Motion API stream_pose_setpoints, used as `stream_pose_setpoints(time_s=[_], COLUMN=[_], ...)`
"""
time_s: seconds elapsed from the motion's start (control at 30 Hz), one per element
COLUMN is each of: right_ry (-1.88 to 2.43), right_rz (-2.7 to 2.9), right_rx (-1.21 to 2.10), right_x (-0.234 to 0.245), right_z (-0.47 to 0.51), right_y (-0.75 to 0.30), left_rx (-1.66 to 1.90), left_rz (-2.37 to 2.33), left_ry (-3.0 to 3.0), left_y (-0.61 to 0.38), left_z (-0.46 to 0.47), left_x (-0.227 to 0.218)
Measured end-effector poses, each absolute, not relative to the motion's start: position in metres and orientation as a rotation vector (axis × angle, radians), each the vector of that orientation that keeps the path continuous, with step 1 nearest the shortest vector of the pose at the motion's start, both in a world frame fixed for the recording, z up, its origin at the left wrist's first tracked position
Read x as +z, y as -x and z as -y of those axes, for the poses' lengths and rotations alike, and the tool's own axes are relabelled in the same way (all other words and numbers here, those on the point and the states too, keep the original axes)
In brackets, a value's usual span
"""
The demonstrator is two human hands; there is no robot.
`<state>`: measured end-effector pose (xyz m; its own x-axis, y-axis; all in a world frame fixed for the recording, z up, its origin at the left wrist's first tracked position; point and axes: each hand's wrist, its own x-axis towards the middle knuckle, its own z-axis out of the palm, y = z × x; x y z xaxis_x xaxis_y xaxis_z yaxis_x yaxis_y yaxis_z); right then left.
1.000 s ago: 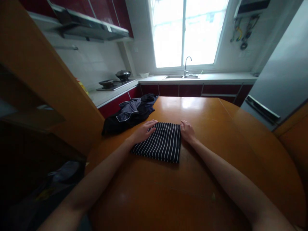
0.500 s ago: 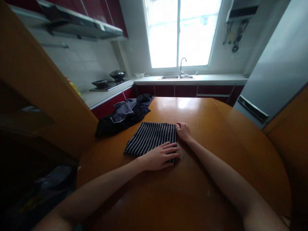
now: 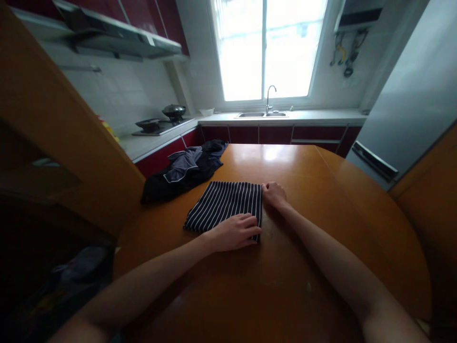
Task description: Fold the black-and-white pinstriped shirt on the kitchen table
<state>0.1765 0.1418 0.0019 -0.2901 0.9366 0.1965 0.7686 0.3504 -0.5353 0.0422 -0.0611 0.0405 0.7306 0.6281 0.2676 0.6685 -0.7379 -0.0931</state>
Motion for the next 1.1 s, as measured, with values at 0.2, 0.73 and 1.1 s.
stream_pose_setpoints(time_s=[0.2, 0.73, 1.1], right_ry=[1.475, 1.377, 1.551], right_rz=[2.126, 2.03, 1.91], right_rx=[0.879, 0.887, 0.755], right_x=[0.008, -0.007, 0.007], right_z=[-0.14, -0.159, -0.219], right_y=[-0.173, -0.182, -0.253], left_rx=[-0.245, -0.384, -0.926], left_rz=[0.912, 0.897, 1.978], left_ry=[2.803, 2.805, 2.083], left_y=[-0.043, -0.044, 0.03], left_z=[0.062, 0.064, 0.021], left_x=[0.04, 0.042, 0.029])
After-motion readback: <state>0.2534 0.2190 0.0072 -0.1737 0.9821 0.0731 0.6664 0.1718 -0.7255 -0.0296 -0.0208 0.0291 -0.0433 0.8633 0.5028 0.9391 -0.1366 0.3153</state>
